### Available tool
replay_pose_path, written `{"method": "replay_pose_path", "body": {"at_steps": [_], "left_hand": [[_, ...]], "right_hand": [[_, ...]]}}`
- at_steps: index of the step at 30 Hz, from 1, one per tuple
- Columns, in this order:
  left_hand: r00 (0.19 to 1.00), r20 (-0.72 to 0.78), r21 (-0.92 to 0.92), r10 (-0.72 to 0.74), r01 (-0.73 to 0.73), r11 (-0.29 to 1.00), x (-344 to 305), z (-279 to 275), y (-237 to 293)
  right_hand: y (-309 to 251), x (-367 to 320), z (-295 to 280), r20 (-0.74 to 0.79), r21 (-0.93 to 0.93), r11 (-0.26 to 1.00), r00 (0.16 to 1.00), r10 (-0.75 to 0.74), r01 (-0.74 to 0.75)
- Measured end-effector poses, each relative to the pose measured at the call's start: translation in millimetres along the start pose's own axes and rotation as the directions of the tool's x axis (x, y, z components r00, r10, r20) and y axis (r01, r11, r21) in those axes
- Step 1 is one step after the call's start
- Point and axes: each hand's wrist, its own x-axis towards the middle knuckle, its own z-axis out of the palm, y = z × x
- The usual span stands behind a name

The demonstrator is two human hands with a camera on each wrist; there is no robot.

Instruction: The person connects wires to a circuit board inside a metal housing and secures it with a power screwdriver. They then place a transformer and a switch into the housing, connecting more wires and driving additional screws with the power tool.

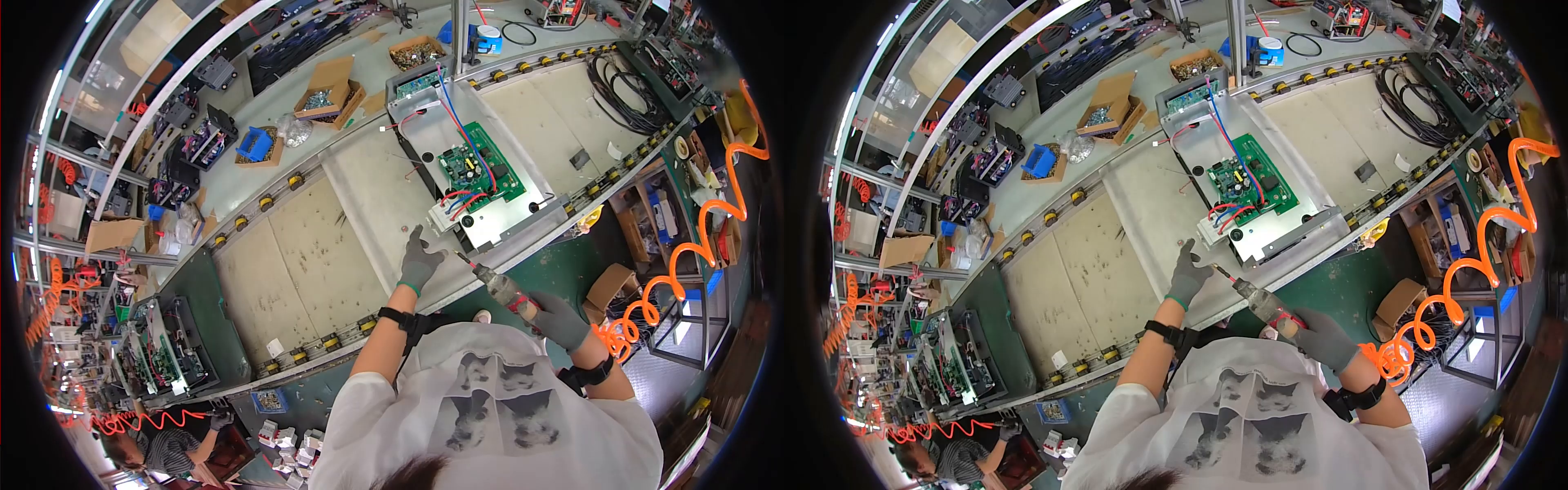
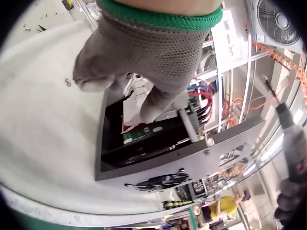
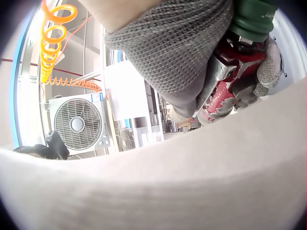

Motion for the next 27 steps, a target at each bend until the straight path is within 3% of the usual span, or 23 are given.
{"method": "replay_pose_path", "body": {"at_steps": [1,2,3,4,5,7,9,11,13,14,18,20,21,22,23,25,27], "left_hand": [[0.994,0.037,0.150,-0.101,0.095,0.984,19,18,-20],[0.995,0.044,0.149,-0.089,0.082,0.986,49,45,-66],[0.993,0.106,-0.178,-0.049,0.067,0.982,72,78,-109],[0.988,0.156,-0.485,0.009,0.069,0.872,109,113,-138],[0.986,0.163,-0.487,0.024,0.059,0.872,99,102,-110],[0.970,0.175,-0.886,0.170,0.080,0.456,55,56,-32],[0.978,0.155,-0.841,0.143,0.055,0.538,57,43,-43],[0.991,0.123,-0.980,0.047,0.114,0.162,19,4,-6],[0.966,-0.172,-0.743,0.191,-0.255,0.619,-4,-17,-1],[0.968,-0.184,-0.796,0.168,-0.248,0.552,-20,-33,24],[0.916,-0.216,-0.672,0.338,-0.391,0.629,-30,-55,50],[0.812,-0.194,-0.506,0.550,-0.563,0.653,-32,-64,94],[0.809,-0.183,-0.509,0.559,-0.564,0.650,-22,-66,103],[0.595,-0.189,-0.129,0.781,-0.804,0.581,-11,-69,112],[0.348,-0.080,0.254,0.934,-0.899,0.357,-2,-68,123],[0.308,-0.067,0.277,0.949,-0.908,0.314,-6,-63,170],[0.149,0.068,0.154,0.986,-0.978,0.137,-5,-54,209]], "right_hand": [[-1,-2,-2,-0.006,0.065,0.997,1.000,0.031,-0.030],[6,-2,-4,-0.020,0.067,0.997,0.999,0.028,-0.027],[17,-2,-7,-0.034,0.050,0.998,0.999,0.028,-0.026],[23,-2,-8,-0.049,0.032,0.999,0.998,0.027,-0.025],[19,-7,-8,-0.065,0.034,0.999,0.998,0.023,-0.021],[5,-22,-11,-0.095,0.211,0.972,0.987,0.127,-0.105],[10,-29,-15,-0.125,0.241,0.965,0.983,0.137,-0.104],[15,-35,-22,-0.159,0.280,0.954,0.975,0.153,-0.104],[18,-43,-25,-0.217,0.342,0.938,0.967,0.135,-0.054],[18,-48,-26,-0.229,0.349,0.936,0.964,0.137,-0.050],[22,-61,-27,-0.306,0.516,0.847,0.951,0.039,0.131],[27,-63,-29,-0.350,0.553,0.805,0.937,-0.009,0.215],[30,-62,-32,-0.336,0.552,0.809,0.942,-0.009,0.204],[33,-63,-35,-0.321,0.549,0.813,0.947,-0.007,0.192],[36,-64,-37,-0.333,0.552,0.810,0.943,-0.003,0.198],[38,-66,-37,-0.345,0.576,0.800,0.937,0.055,0.165],[41,-69,-35,-0.379,0.584,0.789,0.924,0.055,0.192]]}}
